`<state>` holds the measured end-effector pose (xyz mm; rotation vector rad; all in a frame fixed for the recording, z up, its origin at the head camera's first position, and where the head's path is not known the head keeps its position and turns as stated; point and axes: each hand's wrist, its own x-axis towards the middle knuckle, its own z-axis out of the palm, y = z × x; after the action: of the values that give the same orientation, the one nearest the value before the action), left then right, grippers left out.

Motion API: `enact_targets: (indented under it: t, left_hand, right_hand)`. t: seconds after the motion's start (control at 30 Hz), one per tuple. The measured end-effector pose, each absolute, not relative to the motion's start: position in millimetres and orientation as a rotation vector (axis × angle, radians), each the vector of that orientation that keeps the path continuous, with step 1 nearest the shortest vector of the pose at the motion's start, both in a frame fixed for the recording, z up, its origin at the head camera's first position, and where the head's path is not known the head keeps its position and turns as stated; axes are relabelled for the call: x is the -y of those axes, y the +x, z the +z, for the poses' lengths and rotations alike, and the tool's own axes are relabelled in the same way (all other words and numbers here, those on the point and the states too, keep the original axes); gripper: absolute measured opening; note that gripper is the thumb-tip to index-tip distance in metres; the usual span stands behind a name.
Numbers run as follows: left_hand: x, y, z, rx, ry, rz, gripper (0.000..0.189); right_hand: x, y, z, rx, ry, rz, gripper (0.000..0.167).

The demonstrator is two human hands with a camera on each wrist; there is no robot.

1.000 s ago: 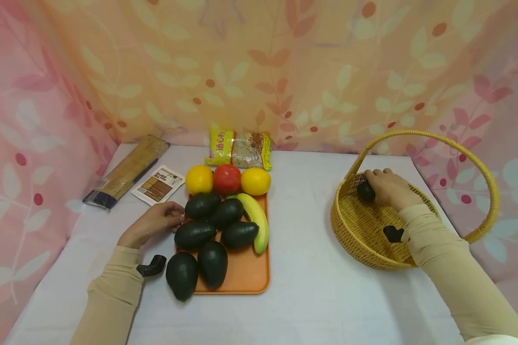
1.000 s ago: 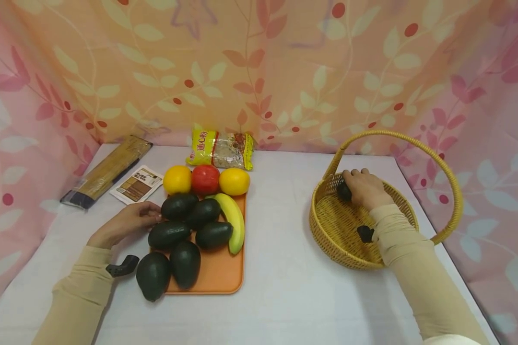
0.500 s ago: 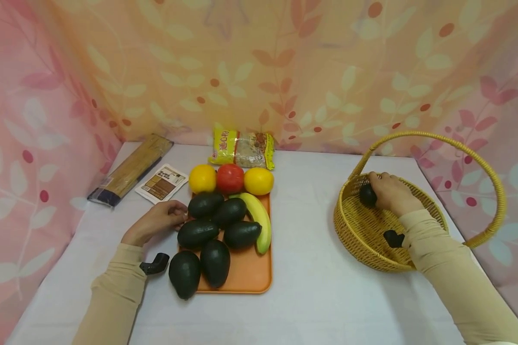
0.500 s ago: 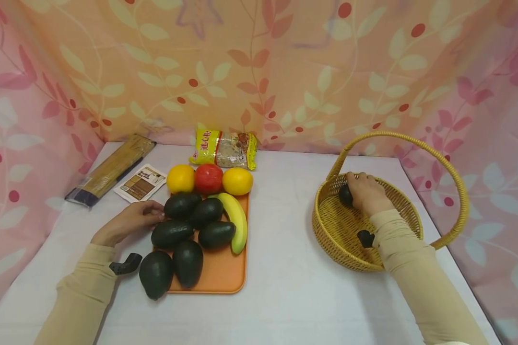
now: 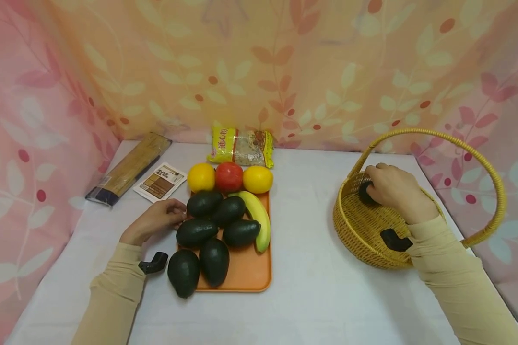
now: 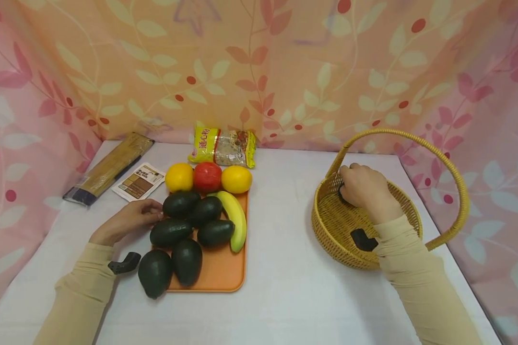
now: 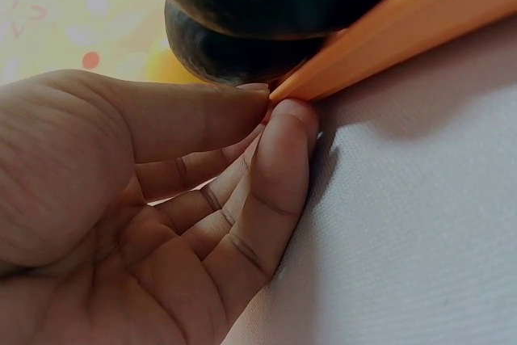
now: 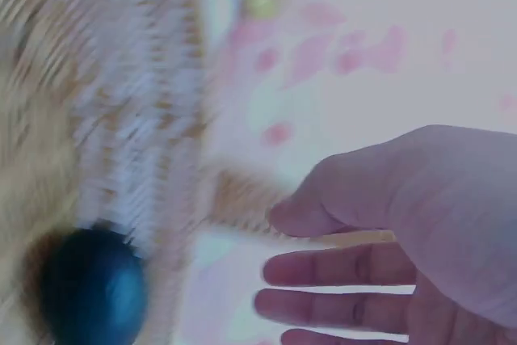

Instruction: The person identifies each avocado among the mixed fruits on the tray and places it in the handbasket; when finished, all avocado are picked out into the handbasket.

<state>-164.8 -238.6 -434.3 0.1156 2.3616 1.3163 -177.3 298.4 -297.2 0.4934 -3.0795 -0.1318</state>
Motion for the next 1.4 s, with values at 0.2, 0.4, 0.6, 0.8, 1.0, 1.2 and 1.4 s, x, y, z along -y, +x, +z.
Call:
enact_targets:
  t: [0.2, 0.4, 0.6, 0.8, 1.0, 1.2, 1.4]
  left_hand:
    - [239.4, -166.0, -434.4, -2.352, 0.111, 1.323, 0.041]
    - [238.1, -165.3, -434.6, -2.35, 0.115, 1.333, 0.039]
    - [236.9, -165.7, -435.7, -2.361, 0.125, 1.331, 0.039]
    - [236.9, -165.1, -435.6, -2.363, 0.114, 1.332, 0.038]
    - [236.3, -162.8, -436.5, -2.37, 0.119, 1.335, 0.038]
    - [235.6, -160.4, -436.6, -2.377, 0.124, 1.329, 0.038]
    - [236.9, -163.1, -436.0, -2.378, 0.129, 1.35, 0.038]
  right_hand:
    - [-241.6, -146.8, -292.7, 2.554, 0.704, 0.067, 0.01]
    - [-174.5, -116.8, -310.4, 2.319, 0.974, 0.125, 0.02]
    - [-124.5, -94.5, -339.1, 2.347, 1.174, 0.119, 0.034]
    - [-88.0, -75.9, -368.9, 2.343, 1.361, 0.05, 0.041]
    - [-64.5, -62.5, -389.4, 2.319, 1.547, -0.092, 0.046]
    - [-56.8, -57.4, -402.3, 2.331, 1.647, -0.13, 0.042]
    - [-55.5, -60.8, -401.8, 2.27, 1.581, -0.166, 0.035]
